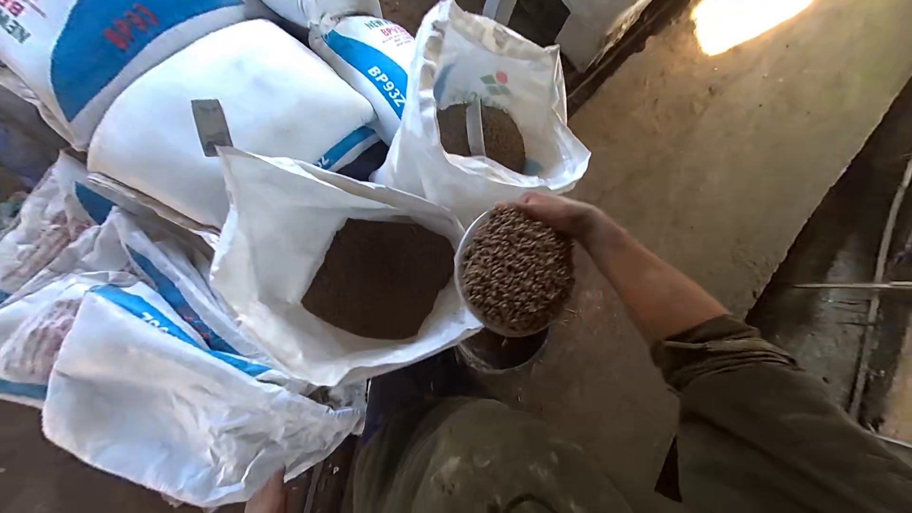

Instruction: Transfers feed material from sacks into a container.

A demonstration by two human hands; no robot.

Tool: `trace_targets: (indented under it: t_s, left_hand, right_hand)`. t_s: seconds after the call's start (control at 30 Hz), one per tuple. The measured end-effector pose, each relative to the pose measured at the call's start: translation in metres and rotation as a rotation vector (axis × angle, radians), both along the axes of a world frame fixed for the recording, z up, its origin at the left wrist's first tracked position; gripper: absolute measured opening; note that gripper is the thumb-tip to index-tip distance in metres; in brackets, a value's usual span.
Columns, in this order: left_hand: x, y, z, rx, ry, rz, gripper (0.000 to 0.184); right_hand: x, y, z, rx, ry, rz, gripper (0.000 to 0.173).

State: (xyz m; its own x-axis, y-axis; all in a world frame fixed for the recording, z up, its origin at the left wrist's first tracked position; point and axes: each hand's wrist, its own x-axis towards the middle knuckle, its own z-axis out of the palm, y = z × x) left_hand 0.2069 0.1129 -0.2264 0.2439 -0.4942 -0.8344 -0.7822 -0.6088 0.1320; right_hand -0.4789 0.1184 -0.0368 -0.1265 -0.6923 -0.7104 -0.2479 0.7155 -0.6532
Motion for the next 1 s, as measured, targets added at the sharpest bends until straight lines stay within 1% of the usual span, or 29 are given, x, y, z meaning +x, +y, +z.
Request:
trace_targets:
  t_s: [0.07, 0.13, 0.2, 0.3, 0.33, 0.4, 0.47, 0.5, 0.53, 0.6, 0.63, 0.7, 0.73, 0.8, 0.87, 0.93, 0.97, 1.0]
  left_hand:
    - [-0.018, -0.001, -0.001, 0.005, 0.015, -0.017, 0.054]
    - [-0.038, 0.001, 0.004, -0.017, 0.027, -0.01, 0.051]
    - [-0.046, 0.008, 0.007, -0.057, 0.049, 0.009, 0.045]
    - [-0.045, 0.019, 0.011, -0.099, 0.062, 0.029, 0.041]
    - [-0.045, 0.023, 0.014, -0.118, 0.054, 0.031, 0.041]
    - [-0.043, 0.027, 0.021, -0.149, 0.04, 0.038, 0.04]
    - [-0.043, 0.028, 0.03, -0.196, 0.036, 0.044, 0.04]
    - [-0.044, 0.028, 0.035, -0.225, 0.048, 0.062, 0.039]
    - [-0.048, 0.026, 0.041, -0.261, 0.076, 0.088, 0.038]
    - [-0.057, 0.019, 0.049, -0.367, 0.201, 0.152, 0.034]
    - [-0.063, 0.014, 0.054, -0.415, 0.289, 0.195, 0.033]
    - [-0.081, 0.001, 0.068, -0.508, 0.47, 0.268, 0.034]
    - [-0.091, -0.007, 0.076, -0.546, 0.544, 0.267, 0.032]
    - [-0.111, -0.02, 0.093, -0.581, 0.641, 0.21, 0.027]
    - [-0.129, -0.032, 0.103, -0.59, 0.703, 0.155, 0.033]
    - [-0.151, -0.046, 0.108, -0.612, 0.711, 0.104, 0.05]
    - [-0.165, -0.052, 0.113, -0.614, 0.694, 0.072, 0.059]
    - [-0.181, -0.059, 0.119, -0.605, 0.654, 0.046, 0.063]
  right_hand:
    - [-0.022, 0.038, 0.013, 0.072, 0.165, 0.045, 0.066]
    - [-0.034, 0.073, 0.019, 0.155, 0.345, 0.082, 0.066]
    - [-0.038, 0.108, 0.01, 0.234, 0.499, 0.122, 0.063]
    - [-0.026, 0.161, -0.031, 0.265, 0.649, 0.189, 0.06]
    - [-0.017, 0.179, -0.049, 0.268, 0.691, 0.17, 0.057]
    - [-0.003, 0.218, -0.099, 0.251, 0.795, 0.127, 0.051]
    - [0.016, 0.246, -0.134, 0.236, 0.854, 0.049, 0.042]
    - [0.027, 0.259, -0.149, 0.209, 0.894, 0.023, 0.038]
    - [0.037, 0.274, -0.163, 0.156, 0.935, 0.011, 0.039]
    - [0.054, 0.302, -0.181, 0.024, 0.997, -0.001, 0.042]
    - [0.06, 0.314, -0.184, -0.032, 1.02, -0.013, 0.045]
    - [0.068, 0.326, -0.173, -0.168, 1.072, -0.085, 0.049]
    - [0.068, 0.324, -0.159, -0.258, 1.104, -0.134, 0.05]
    - [0.067, 0.303, -0.121, -0.453, 1.156, -0.228, 0.049]
    - [0.07, 0.263, -0.07, -0.632, 1.185, -0.241, 0.044]
    - [0.083, 0.204, -0.023, -0.782, 1.15, -0.18, 0.035]
    - [0.093, 0.171, -0.007, -0.835, 1.104, -0.123, 0.035]
    - [0.105, 0.137, 0.003, -0.868, 1.033, -0.049, 0.036]
